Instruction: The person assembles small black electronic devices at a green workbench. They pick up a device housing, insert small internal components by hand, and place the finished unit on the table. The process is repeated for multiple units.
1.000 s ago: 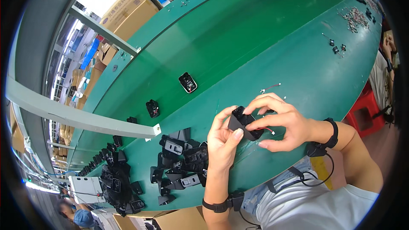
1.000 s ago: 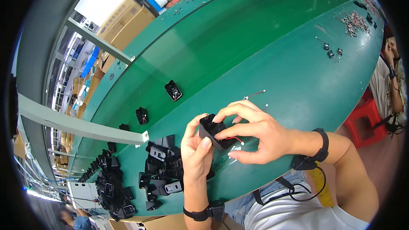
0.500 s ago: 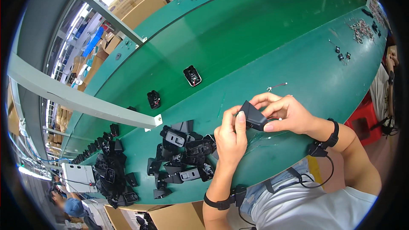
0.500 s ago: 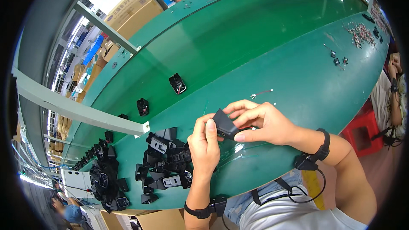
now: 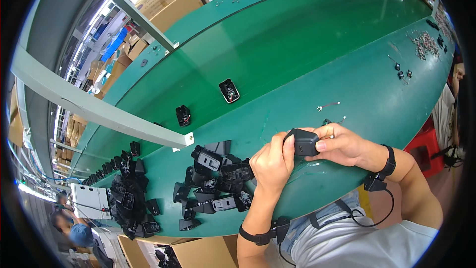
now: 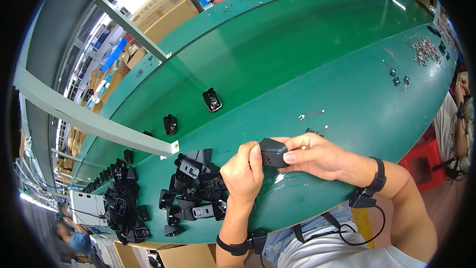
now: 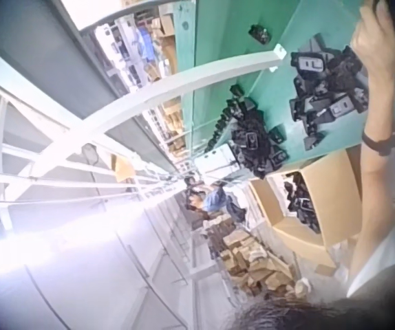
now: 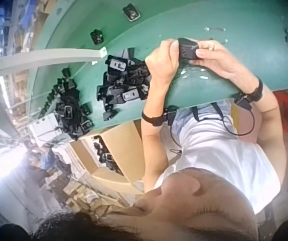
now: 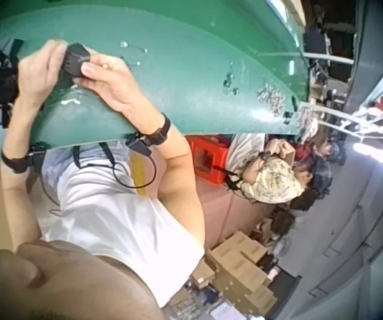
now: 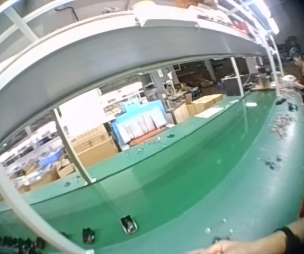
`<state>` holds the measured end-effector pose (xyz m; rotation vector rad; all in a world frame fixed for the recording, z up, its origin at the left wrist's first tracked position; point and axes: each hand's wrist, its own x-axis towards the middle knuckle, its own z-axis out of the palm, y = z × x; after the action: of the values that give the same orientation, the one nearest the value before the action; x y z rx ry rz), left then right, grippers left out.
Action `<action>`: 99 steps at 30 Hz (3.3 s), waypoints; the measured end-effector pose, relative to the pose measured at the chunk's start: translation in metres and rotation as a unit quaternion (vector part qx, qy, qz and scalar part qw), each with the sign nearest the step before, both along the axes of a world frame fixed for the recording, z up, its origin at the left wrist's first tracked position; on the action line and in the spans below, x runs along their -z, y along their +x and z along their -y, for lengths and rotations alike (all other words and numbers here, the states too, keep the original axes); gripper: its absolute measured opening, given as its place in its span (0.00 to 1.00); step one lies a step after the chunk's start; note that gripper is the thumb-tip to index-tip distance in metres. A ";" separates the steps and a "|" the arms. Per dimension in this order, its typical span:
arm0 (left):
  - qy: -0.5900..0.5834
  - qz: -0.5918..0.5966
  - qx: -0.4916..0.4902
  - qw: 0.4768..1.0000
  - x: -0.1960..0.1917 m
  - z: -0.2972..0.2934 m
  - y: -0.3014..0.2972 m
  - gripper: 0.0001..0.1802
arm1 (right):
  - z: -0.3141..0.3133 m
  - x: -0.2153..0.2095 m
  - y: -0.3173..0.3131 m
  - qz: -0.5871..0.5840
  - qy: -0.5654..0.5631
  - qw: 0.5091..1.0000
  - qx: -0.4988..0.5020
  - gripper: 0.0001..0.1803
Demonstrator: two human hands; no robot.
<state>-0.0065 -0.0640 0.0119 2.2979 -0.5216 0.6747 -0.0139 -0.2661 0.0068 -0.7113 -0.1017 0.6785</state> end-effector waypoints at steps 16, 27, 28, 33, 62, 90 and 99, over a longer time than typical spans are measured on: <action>-0.016 0.060 -0.033 0.998 -0.004 0.004 -0.006 0.10 | -0.009 0.011 -0.008 0.013 0.028 1.000 -0.003 0.14; -0.087 0.035 -0.038 0.995 0.001 0.012 -0.007 0.09 | -0.011 0.010 -0.004 0.028 0.018 0.999 0.001 0.12; -0.075 0.023 -0.041 0.996 0.000 0.010 -0.006 0.09 | -0.011 0.009 -0.003 0.039 0.004 0.999 0.008 0.12; 0.034 -0.022 -0.154 0.987 -0.027 -0.018 0.000 0.10 | -0.014 -0.026 0.020 0.309 -0.248 0.912 0.107 0.16; 0.271 -0.233 0.046 0.933 -0.001 -0.022 -0.012 0.38 | 0.043 -0.028 0.104 0.557 -0.699 0.430 -0.131 0.16; 0.130 -0.084 0.070 0.985 -0.011 -0.010 -0.007 0.32 | 0.357 0.040 0.018 0.140 -0.738 0.408 0.519 0.34; 0.116 -0.103 0.067 0.986 -0.014 -0.006 -0.010 0.28 | 0.258 0.062 0.052 0.332 -0.814 0.371 0.298 0.20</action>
<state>-0.0160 -0.0581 0.0264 2.4868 -0.6775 0.3193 0.0385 -0.5238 -0.0553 -2.8087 0.1636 -0.6266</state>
